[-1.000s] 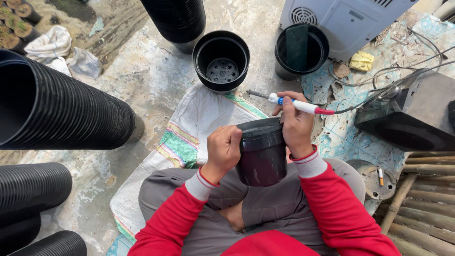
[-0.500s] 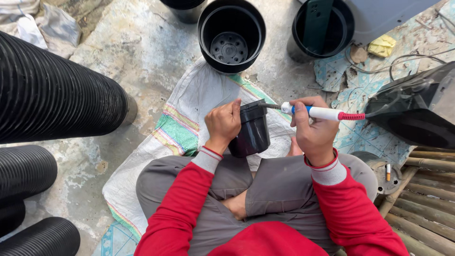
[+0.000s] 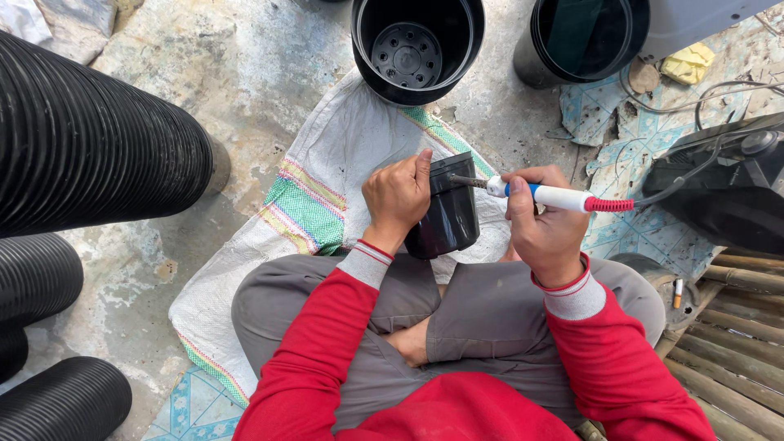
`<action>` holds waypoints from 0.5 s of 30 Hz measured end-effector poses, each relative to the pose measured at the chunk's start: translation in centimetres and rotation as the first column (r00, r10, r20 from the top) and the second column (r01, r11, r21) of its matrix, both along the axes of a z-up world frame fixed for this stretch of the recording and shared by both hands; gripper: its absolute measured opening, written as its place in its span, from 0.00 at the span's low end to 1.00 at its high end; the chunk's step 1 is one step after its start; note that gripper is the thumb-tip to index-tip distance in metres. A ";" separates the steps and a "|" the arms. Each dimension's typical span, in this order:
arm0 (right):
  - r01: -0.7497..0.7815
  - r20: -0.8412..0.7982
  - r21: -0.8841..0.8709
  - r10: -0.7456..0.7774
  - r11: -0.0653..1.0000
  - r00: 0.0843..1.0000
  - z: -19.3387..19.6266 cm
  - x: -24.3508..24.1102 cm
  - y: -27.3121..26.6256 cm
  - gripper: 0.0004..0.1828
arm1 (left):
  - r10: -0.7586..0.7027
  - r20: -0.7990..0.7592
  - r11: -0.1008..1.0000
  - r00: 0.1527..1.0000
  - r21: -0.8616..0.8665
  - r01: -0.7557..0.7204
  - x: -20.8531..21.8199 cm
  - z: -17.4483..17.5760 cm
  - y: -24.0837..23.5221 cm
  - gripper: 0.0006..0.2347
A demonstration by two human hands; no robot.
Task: The person uses a soldering iron to melt drainage holes into the bottom of several plastic nursery pots, picking them up from a stack and placing them back after finishing.
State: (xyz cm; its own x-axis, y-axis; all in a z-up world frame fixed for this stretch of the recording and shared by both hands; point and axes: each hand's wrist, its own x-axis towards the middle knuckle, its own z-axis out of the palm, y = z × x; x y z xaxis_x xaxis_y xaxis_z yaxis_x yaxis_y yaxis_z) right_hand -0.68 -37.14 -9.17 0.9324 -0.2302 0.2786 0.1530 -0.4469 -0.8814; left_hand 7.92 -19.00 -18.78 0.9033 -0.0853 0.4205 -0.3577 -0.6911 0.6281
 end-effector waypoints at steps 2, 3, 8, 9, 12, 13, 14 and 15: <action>0.004 -0.012 -0.016 -0.004 1.000 1.000 0.0 0.0 0.1 0.07 | -0.002 0.002 1.000 1.000 -0.006 0.002 0.0 0.0 0.0 0.22; 0.003 -0.016 -0.014 -0.003 1.000 1.000 0.0 0.1 0.1 0.07 | -0.002 0.004 1.000 1.000 -0.009 0.003 0.0 0.0 0.0 0.22; 0.005 -0.020 -0.013 -0.005 1.000 1.000 0.1 0.1 0.3 0.07 | 0.002 0.005 1.000 1.000 -0.008 -0.002 0.1 -0.2 0.1 0.22; 0.003 -0.017 -0.016 -0.003 1.000 1.000 0.2 0.1 0.2 0.06 | -0.001 -0.006 1.000 1.000 -0.008 0.001 0.1 -0.2 0.1 0.22; -0.001 -0.007 -0.014 0.001 1.000 1.000 0.1 0.1 0.2 0.06 | -0.002 0.008 1.000 1.000 -0.009 0.002 0.1 -0.4 0.1 0.22; -0.002 -0.004 -0.012 0.002 1.000 1.000 0.1 0.1 0.3 0.06 | -0.003 0.011 1.000 1.000 -0.007 0.003 0.1 -0.4 0.1 0.22; 0.001 -0.003 -0.023 -0.001 1.000 1.000 0.1 0.1 0.3 0.06 | -0.004 0.014 1.000 1.000 -0.005 0.004 0.1 -0.4 0.1 0.23; 0.003 -0.003 -0.034 -0.003 0.999 1.000 0.0 0.1 0.3 0.06 | -0.003 0.017 1.000 1.000 -0.004 0.003 0.1 -0.4 0.1 0.23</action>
State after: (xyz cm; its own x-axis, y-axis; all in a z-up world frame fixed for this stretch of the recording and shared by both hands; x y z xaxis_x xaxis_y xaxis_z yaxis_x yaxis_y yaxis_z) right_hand -0.61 -36.89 -9.14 0.9325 -0.2233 0.2837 0.1495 -0.4767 -0.8663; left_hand 8.04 -18.93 -19.17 0.8956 -0.0868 0.4363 -0.3707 -0.6875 0.6244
